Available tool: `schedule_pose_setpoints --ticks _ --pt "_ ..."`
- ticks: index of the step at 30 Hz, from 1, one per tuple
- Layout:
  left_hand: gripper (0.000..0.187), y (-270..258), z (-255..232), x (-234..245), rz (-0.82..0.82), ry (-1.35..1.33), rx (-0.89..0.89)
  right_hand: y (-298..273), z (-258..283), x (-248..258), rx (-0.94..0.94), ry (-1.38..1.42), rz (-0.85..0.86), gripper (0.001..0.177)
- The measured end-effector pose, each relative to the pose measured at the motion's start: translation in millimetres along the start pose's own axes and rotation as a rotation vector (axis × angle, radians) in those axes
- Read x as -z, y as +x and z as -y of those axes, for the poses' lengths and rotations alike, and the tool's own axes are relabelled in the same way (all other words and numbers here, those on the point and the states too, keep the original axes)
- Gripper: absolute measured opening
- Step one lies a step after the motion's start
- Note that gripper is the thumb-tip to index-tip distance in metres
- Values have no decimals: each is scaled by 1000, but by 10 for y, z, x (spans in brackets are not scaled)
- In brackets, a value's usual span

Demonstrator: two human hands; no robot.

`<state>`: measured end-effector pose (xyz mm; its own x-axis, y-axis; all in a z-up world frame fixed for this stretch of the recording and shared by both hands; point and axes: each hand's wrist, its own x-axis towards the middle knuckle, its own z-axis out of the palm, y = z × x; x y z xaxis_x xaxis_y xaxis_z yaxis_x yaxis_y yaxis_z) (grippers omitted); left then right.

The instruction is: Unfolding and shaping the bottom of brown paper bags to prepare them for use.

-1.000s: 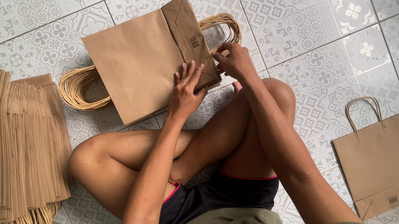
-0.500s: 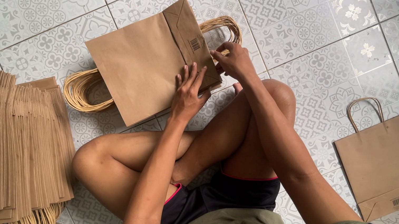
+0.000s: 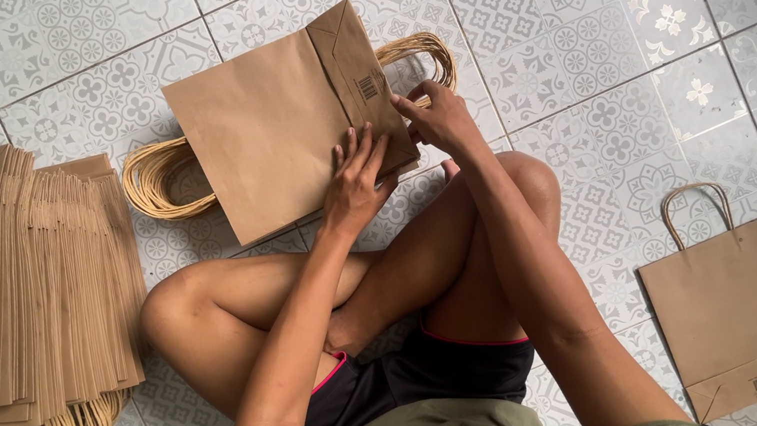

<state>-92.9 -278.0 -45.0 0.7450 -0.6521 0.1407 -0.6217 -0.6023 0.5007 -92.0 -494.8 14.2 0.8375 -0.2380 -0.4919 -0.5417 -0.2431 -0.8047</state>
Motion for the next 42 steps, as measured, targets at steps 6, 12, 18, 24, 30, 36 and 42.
schedule_pose_setpoints --ticks 6,12,18,24,30,36,42 --pt "62 38 -101 45 -21 19 16 -43 37 38 1 42 3 56" --pt "63 54 -139 118 6 -30 30 43 -62 13 31 -100 -37 50" --pt "63 68 -121 119 11 -38 36 -37 13 34 34 -59 -35 51" --pt "63 32 -69 27 -5 15 20 18 -12 21 55 -21 -33 47" --pt "78 -1 43 -209 -41 161 27 9 9 29 50 141 -12 48" --pt "83 59 -87 -5 -23 -24 119 -14 65 24 61 148 -24 51" --pt "80 74 -187 126 0 -71 144 75 -109 10 37 -85 -44 45"
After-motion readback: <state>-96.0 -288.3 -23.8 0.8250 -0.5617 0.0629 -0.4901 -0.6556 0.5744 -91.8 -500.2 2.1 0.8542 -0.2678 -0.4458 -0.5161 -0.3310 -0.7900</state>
